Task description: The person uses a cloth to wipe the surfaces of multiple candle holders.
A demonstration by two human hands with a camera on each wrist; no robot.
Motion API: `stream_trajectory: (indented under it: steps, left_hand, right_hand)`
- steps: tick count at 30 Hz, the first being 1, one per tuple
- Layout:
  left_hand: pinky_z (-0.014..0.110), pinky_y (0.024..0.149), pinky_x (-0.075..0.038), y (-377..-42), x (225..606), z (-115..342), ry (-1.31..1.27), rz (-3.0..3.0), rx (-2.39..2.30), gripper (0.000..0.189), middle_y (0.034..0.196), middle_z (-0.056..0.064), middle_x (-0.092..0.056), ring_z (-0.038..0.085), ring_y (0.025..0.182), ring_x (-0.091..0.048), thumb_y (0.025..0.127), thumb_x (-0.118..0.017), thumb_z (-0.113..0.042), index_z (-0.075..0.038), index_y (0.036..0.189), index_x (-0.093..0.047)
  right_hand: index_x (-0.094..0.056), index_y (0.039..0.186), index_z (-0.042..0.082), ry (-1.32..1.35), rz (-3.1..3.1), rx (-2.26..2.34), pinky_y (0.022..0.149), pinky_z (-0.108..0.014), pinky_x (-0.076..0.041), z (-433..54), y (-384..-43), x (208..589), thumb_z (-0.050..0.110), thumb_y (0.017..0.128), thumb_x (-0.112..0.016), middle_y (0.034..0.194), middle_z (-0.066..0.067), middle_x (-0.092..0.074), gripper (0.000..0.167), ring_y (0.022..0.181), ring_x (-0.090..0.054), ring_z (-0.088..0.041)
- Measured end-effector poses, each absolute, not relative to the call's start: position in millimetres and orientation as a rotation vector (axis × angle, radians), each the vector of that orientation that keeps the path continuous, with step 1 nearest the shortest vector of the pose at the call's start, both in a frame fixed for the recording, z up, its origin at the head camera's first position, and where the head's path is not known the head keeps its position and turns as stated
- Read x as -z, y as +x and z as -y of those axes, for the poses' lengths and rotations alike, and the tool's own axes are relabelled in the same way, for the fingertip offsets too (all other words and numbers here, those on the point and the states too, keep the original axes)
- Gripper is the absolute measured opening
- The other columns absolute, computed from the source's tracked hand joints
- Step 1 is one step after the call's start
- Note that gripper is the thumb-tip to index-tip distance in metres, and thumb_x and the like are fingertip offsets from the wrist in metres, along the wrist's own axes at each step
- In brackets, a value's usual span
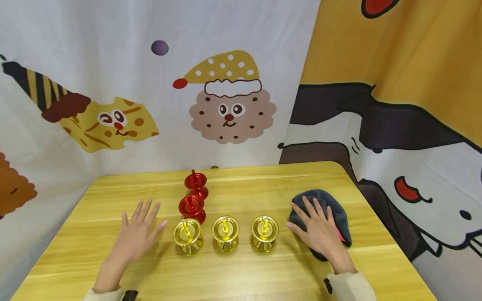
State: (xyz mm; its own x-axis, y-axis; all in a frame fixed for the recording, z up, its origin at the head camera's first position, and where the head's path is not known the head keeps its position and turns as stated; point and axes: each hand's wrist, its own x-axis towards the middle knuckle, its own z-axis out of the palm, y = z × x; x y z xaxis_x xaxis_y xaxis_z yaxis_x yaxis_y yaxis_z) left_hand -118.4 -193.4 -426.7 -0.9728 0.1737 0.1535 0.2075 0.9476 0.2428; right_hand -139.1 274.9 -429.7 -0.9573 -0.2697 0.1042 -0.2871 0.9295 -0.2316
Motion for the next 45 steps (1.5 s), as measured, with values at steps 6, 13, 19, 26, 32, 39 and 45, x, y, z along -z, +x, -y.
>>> stream_trajectory:
  steps: [6,13,19,26,32,39,45]
  left_hand:
    - [0.065,0.1,0.0,-124.1,408.3,186.8,-0.331,2.953,0.401,0.067,0.148,0.021,-0.012,0.039,0.135,-0.003,0.095,-0.034,-0.051,-0.006,0.144,-0.026]
    - [0.06,0.104,-0.008,-134.3,378.5,159.7,-0.451,2.905,0.502,0.071,0.148,0.02,-0.015,0.036,0.136,-0.007,0.092,-0.038,-0.054,-0.004,0.143,-0.029]
    - [0.051,0.097,-0.036,-141.0,358.1,122.2,-0.565,2.767,0.652,0.068,0.136,0.022,-0.039,0.038,0.124,-0.037,0.084,-0.064,-0.039,-0.002,0.136,-0.041]
    - [0.047,0.097,-0.037,-143.6,351.0,75.3,-0.675,2.756,0.857,0.065,0.132,0.017,-0.046,0.034,0.12,-0.042,0.08,-0.069,-0.036,-0.002,0.132,-0.047]
    - [0.043,0.099,-0.035,-143.2,351.2,37.7,-0.745,2.795,0.958,0.066,0.134,0.013,-0.045,0.03,0.122,-0.041,0.08,-0.068,-0.04,-0.006,0.133,-0.047]
    - [0.039,0.101,-0.034,-144.4,363.5,-0.4,-0.796,2.87,1.022,0.072,0.134,0.011,-0.045,0.026,0.123,-0.041,0.075,-0.074,-0.036,-0.008,0.134,-0.045]
    - [0.036,0.1,-0.035,-145.6,384.0,-19.9,-0.799,2.954,1.038,0.076,0.132,0.011,-0.048,0.027,0.121,-0.043,0.069,-0.08,-0.029,-0.006,0.133,-0.046]
  right_hand:
    - [-0.036,0.142,0.021,0.451,3.013,-0.389,0.099,-0.066,-0.001,-276.3,-140.1,429.0,0.055,0.089,-0.046,0.146,-0.019,-0.022,0.063,0.132,-0.012,-0.044]
    - [-0.036,0.141,0.018,0.461,3.01,-0.409,0.098,-0.067,-0.005,-277.9,-140.8,428.3,0.051,0.09,-0.048,0.145,-0.02,-0.024,0.063,0.132,-0.012,-0.044]
    - [-0.037,0.14,0.016,0.478,2.986,-0.427,0.097,-0.068,-0.008,-278.9,-141.4,429.1,0.049,0.089,-0.051,0.144,-0.021,-0.026,0.063,0.13,-0.016,-0.045]
    - [-0.039,0.139,0.013,0.481,2.978,-0.469,0.095,-0.069,-0.01,-281.6,-141.6,429.5,0.046,0.089,-0.053,0.143,-0.023,-0.027,0.061,0.129,-0.018,-0.047]
    - [-0.043,0.136,0.009,0.499,2.956,-0.511,0.09,-0.07,-0.02,-283.2,-141.3,431.4,0.04,0.088,-0.058,0.139,-0.023,-0.033,0.059,0.124,-0.027,-0.048]
    - [-0.045,0.132,0.004,0.501,2.921,-0.603,0.085,-0.071,-0.026,-289.4,-141.7,430.0,0.027,0.084,-0.066,0.134,-0.026,-0.039,0.057,0.117,-0.034,-0.05]
    - [-0.047,0.129,-0.002,0.493,2.882,-0.681,0.085,-0.069,-0.028,-294.7,-143.5,426.6,0.018,0.083,-0.068,0.126,-0.028,-0.045,0.054,0.113,-0.036,-0.051]
